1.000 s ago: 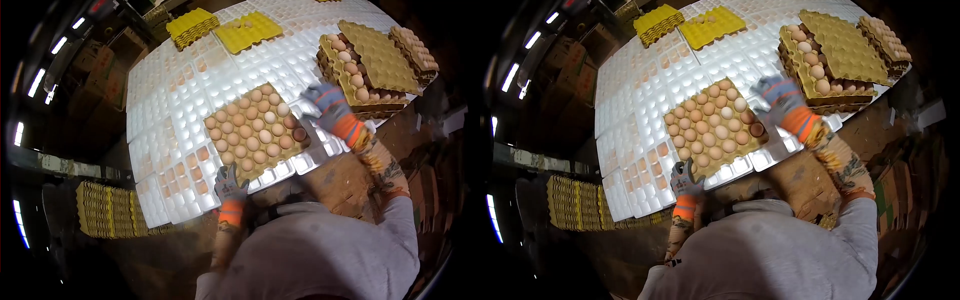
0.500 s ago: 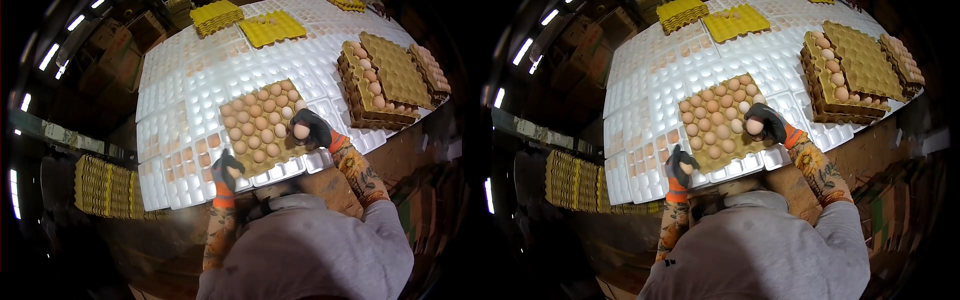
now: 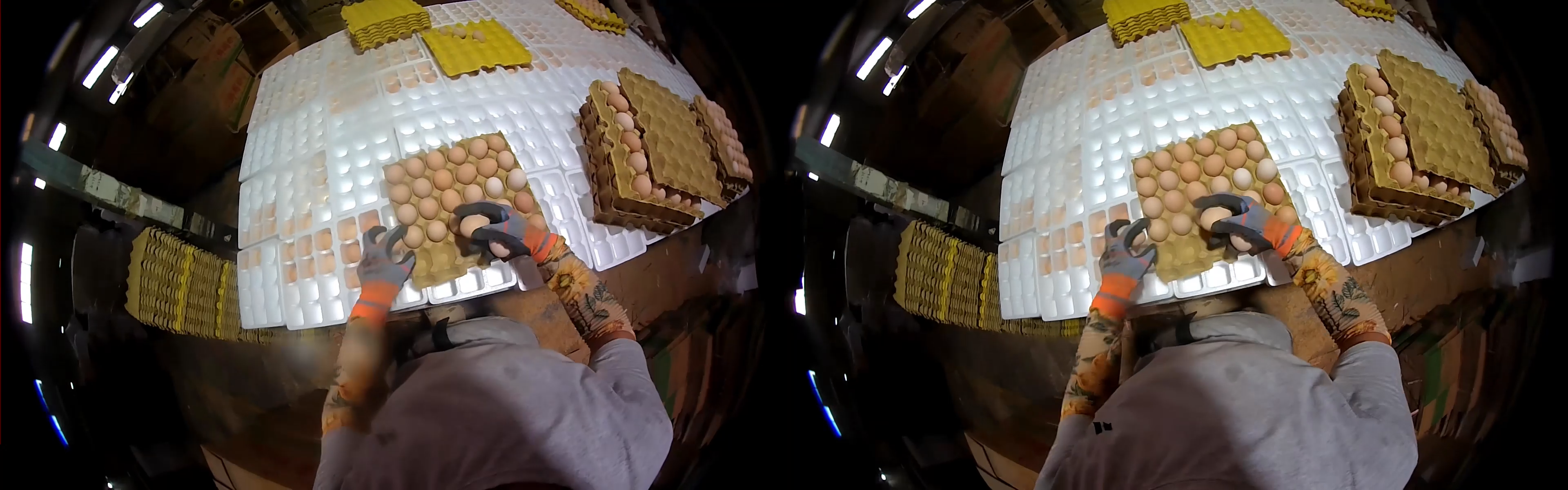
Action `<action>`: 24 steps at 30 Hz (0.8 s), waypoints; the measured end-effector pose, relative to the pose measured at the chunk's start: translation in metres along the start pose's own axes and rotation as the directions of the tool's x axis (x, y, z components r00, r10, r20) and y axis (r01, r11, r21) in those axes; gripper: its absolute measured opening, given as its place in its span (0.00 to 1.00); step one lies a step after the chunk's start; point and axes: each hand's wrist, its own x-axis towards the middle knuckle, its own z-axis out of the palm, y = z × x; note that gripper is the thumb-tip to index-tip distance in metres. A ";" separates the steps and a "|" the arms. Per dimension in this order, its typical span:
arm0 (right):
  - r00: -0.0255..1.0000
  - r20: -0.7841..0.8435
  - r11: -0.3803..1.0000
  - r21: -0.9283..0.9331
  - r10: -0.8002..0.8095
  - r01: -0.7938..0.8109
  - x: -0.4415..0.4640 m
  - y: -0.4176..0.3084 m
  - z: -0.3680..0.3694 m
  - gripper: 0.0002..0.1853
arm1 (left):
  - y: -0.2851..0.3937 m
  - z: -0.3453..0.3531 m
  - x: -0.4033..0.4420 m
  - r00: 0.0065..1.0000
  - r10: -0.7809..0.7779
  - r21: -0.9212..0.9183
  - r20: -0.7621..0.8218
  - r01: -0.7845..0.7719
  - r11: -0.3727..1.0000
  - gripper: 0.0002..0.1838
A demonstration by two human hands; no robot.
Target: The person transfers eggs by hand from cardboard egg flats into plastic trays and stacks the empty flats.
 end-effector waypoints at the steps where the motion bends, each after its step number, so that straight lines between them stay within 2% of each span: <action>1: 0.997 0.038 0.936 -0.342 -0.069 0.078 0.008 0.001 0.000 0.22 | 0.011 0.004 0.005 1.000 0.029 0.241 -0.006 -0.026 0.970 0.34; 2: 0.984 0.115 0.754 -0.633 -0.133 0.176 0.019 -0.004 0.008 0.20 | 0.019 0.009 0.011 0.999 0.047 0.474 -0.006 -0.038 0.880 0.31; 3: 0.984 0.005 0.302 -0.951 -0.181 0.060 0.025 0.003 0.023 0.21 | 0.026 0.013 0.020 0.998 -0.003 0.501 0.056 -0.026 0.865 0.28; 4: 0.983 -0.010 0.089 -0.996 -0.183 0.007 0.030 -0.008 0.039 0.23 | 0.028 0.016 0.027 0.992 -0.068 0.530 0.107 0.001 0.848 0.26; 6: 0.986 0.003 -0.159 -0.987 -0.169 -0.024 0.052 0.006 0.049 0.21 | 0.021 0.017 0.033 0.991 -0.080 0.460 0.109 0.021 0.888 0.23; 8: 0.994 0.068 -0.193 -0.980 -0.083 0.051 0.067 0.012 0.045 0.22 | 0.007 0.022 0.023 0.996 -0.090 0.260 -0.007 0.088 0.962 0.25; 9: 0.994 0.067 -0.175 -0.983 -0.084 0.052 0.069 0.010 0.046 0.22 | -0.003 0.014 0.013 0.992 -0.126 0.267 -0.031 0.129 0.955 0.25; 10: 0.995 0.050 -0.152 -0.988 -0.086 0.036 0.068 0.007 0.046 0.22 | -0.012 0.008 0.001 0.973 -0.172 -0.048 -0.155 0.166 0.985 0.27; 11: 0.993 0.029 -0.102 -0.995 -0.115 0.018 0.069 0.008 0.043 0.22 | -0.020 0.004 -0.011 0.936 -0.240 -0.363 -0.256 0.137 0.922 0.28; 12: 0.990 0.025 -0.074 -0.997 -0.139 0.014 0.071 0.005 0.040 0.22 | -0.039 0.002 -0.026 0.871 -0.371 -0.481 -0.323 0.186 0.857 0.29; 13: 0.996 0.005 0.016 -1.000 -0.090 0.007 0.073 -0.003 0.042 0.22 | -0.068 -0.007 -0.040 0.858 -0.413 -0.691 -0.306 0.098 0.716 0.25; 14: 0.998 -0.032 0.100 -0.995 -0.045 -0.027 0.074 -0.009 0.042 0.21 | -0.101 -0.026 -0.057 0.837 -0.451 -0.690 -0.310 0.128 0.712 0.26; 15: 0.993 0.016 0.063 -0.998 -0.114 0.023 0.073 -0.007 0.041 0.21 | -0.131 -0.046 -0.073 0.824 -0.479 -0.698 -0.303 0.150 0.700 0.26; 16: 0.979 0.018 0.000 -1.000 -0.204 0.018 0.065 -0.010 0.058 0.20 | -0.159 -0.064 -0.086 0.857 -0.445 -0.725 -0.259 0.132 0.676 0.26; 17: 0.954 0.007 -0.092 -0.996 -0.299 -0.021 0.063 0.004 0.065 0.19 | -0.188 -0.078 -0.098 0.782 -0.537 -0.601 -0.317 0.272 0.752 0.25; 18: 0.962 -0.099 -0.124 -0.983 -0.253 -0.134 0.066 0.008 0.078 0.19 | -0.217 -0.087 -0.102 0.707 -0.588 -0.455 -0.392 0.406 0.792 0.25; 19: 0.967 -0.195 -0.197 -0.954 -0.162 -0.225 0.068 0.011 0.087 0.19 | -0.242 -0.094 -0.106 0.772 -0.486 -0.258 -0.411 0.413 0.874 0.26; 20: 0.955 -0.245 -0.230 -0.932 -0.164 -0.279 0.070 0.016 0.091 0.19 | -0.250 -0.103 -0.105 0.825 -0.377 -0.049 -0.422 0.394 0.918 0.27; 21: 0.948 -0.244 -0.212 -0.934 -0.206 -0.286 0.068 0.015 0.088 0.20 | -0.253 -0.110 -0.101 0.872 -0.365 0.091 -0.327 0.414 0.906 0.27; 22: 0.941 -0.235 -0.193 -0.939 -0.244 -0.284 0.064 0.015 0.089 0.20 | -0.230 -0.130 -0.094 0.876 -0.447 0.061 -0.180 0.463 0.884 0.25; 23: 0.878 -0.290 -0.091 -0.933 -0.380 -0.348 0.056 0.016 0.097 0.21 | -0.254 -0.113 -0.091 0.892 -0.391 -0.130 -0.228 0.370 0.920 0.25; 24: 0.794 -0.333 0.013 -0.925 -0.509 -0.380 0.050 0.017 0.107 0.22 | -0.274 -0.100 -0.093 0.917 -0.331 -0.080 -0.221 0.321 0.944 0.25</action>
